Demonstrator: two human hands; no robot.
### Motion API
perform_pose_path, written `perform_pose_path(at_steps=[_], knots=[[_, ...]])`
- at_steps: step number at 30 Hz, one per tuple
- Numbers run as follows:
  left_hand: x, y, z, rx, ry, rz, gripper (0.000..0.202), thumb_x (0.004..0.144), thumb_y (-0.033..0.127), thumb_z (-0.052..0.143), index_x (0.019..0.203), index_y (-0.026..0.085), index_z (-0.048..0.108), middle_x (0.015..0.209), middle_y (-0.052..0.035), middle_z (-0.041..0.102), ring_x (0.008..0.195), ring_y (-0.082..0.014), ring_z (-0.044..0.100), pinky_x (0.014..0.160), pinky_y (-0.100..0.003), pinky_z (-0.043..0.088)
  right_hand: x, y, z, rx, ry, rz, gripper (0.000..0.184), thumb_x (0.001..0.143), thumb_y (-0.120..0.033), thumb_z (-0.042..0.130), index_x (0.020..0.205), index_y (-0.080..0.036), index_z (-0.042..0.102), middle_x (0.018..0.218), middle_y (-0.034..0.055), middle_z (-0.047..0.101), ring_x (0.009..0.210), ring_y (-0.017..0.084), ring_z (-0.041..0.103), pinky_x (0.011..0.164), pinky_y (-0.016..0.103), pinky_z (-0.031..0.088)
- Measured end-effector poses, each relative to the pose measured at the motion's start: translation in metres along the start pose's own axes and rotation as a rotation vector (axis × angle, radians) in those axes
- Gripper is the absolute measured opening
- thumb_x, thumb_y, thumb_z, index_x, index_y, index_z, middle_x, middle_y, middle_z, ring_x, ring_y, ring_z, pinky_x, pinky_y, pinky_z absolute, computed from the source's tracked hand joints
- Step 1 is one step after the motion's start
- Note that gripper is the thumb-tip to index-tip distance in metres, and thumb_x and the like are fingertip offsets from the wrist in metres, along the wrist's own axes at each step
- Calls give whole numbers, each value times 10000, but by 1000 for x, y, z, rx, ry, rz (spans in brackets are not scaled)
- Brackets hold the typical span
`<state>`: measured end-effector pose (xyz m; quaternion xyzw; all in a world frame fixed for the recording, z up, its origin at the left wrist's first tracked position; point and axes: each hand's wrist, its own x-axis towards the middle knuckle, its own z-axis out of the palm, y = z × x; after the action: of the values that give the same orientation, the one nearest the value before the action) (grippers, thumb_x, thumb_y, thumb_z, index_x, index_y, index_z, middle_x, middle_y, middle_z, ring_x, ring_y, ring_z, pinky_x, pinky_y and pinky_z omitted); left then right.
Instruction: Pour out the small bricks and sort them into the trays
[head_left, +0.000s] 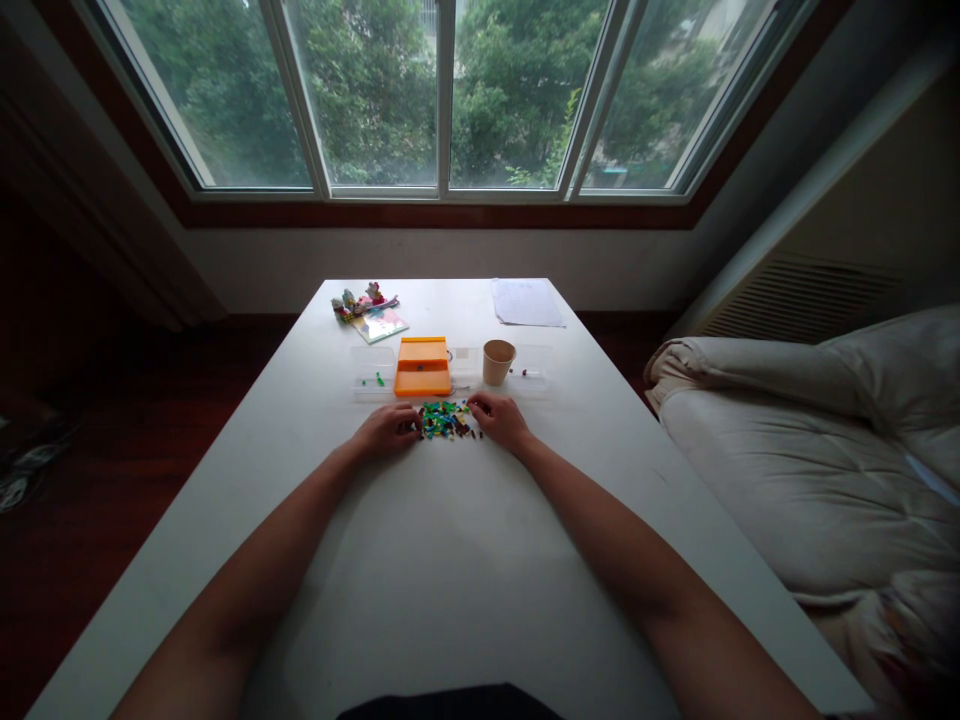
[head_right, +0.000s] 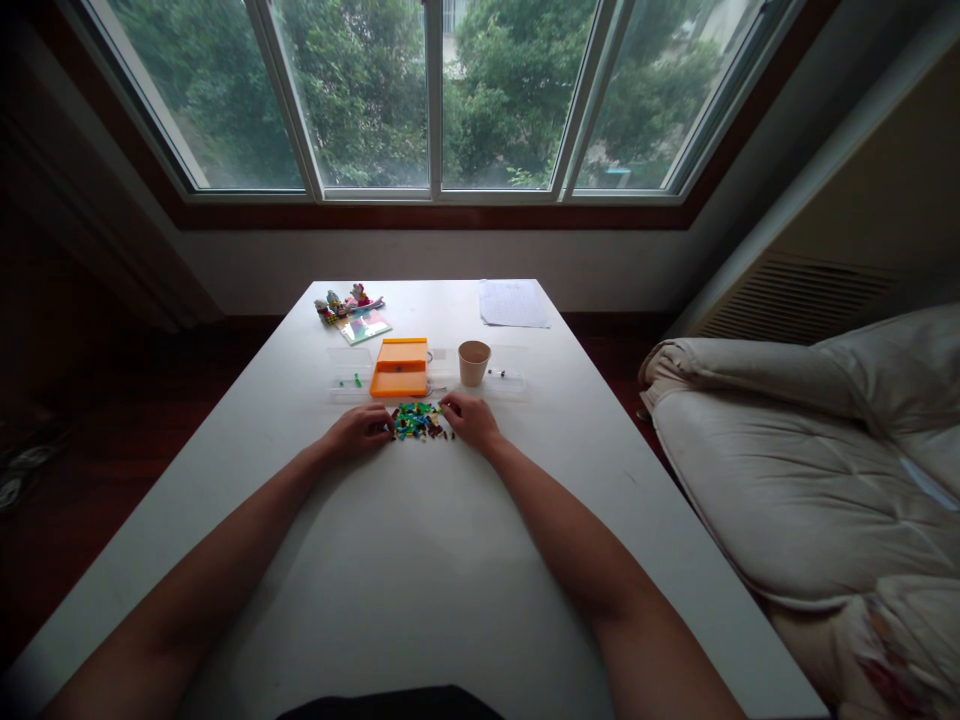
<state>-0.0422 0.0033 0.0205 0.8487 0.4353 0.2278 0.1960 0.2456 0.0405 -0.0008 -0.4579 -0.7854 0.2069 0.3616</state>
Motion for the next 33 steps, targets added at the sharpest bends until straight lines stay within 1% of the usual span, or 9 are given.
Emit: perform_pose_path(at_steps=[3, 6, 11, 17, 19, 25, 28, 30, 33], knots=[[0, -1, 0, -43, 3, -4, 148, 823, 314, 626, 872, 220, 729, 836, -24, 603, 703, -136, 510, 653, -247, 393, 0, 0, 0, -7, -3, 9, 181, 898, -298, 580, 928, -200, 729, 722, 11, 663, 618, 129, 518, 615, 237, 380], [2, -5, 2, -137, 51, -23, 168, 845, 318, 602, 889, 199, 711, 855, -28, 626, 696, -127, 516, 654, -244, 409, -1, 0, -1, -11, -3, 10, 187, 900, -302, 577, 931, -198, 729, 727, 12, 663, 623, 129, 521, 619, 237, 384], [4, -20, 6, -265, 248, -157, 167, 861, 333, 584, 917, 189, 648, 840, -25, 655, 711, -133, 563, 645, -244, 436, -1, -1, -1, -10, -1, 6, 183, 895, -296, 580, 931, -199, 730, 725, 11, 661, 622, 128, 521, 619, 237, 382], [6, -39, 6, -391, 495, -285, 197, 836, 368, 605, 940, 202, 583, 814, 2, 623, 654, -118, 577, 629, -242, 458, -1, 0, 0, 0, 1, 15, 181, 893, -296, 579, 919, -198, 729, 723, 9, 660, 623, 128, 519, 617, 236, 382], [6, -43, 4, -454, 536, -304, 200, 833, 364, 597, 955, 206, 591, 834, -3, 625, 649, -117, 577, 620, -242, 459, -1, 1, 0, -1, 2, 11, 180, 891, -294, 580, 923, -199, 730, 725, 9, 661, 623, 129, 519, 619, 238, 384], [5, -49, 2, -618, 626, -394, 190, 792, 303, 585, 933, 192, 649, 731, -1, 603, 648, -128, 571, 595, -236, 449, -2, 0, -2, 4, 2, 6, 183, 895, -298, 578, 926, -202, 731, 726, 13, 661, 621, 132, 517, 618, 242, 384], [5, -49, 0, -674, 704, -432, 239, 773, 287, 592, 973, 178, 665, 866, -31, 657, 646, -106, 567, 600, -232, 470, -2, -1, -3, 8, 1, 9, 186, 895, -299, 576, 926, -200, 730, 720, 13, 660, 618, 132, 516, 615, 242, 385], [6, -48, -1, -716, 735, -449, 323, 780, 298, 597, 1074, 180, 661, 1031, -58, 677, 637, -83, 565, 620, -237, 498, -2, -2, -3, 7, -2, 10, 188, 896, -299, 573, 926, -199, 730, 730, 16, 665, 625, 133, 520, 621, 243, 389], [6, -45, -3, -757, 731, -461, 478, 799, 306, 590, 1268, 215, 590, 1217, -84, 651, 626, -64, 577, 613, -232, 515, -2, -2, -3, 6, -2, 8, 183, 897, -294, 573, 923, -199, 728, 747, 17, 672, 637, 134, 528, 631, 242, 393]])
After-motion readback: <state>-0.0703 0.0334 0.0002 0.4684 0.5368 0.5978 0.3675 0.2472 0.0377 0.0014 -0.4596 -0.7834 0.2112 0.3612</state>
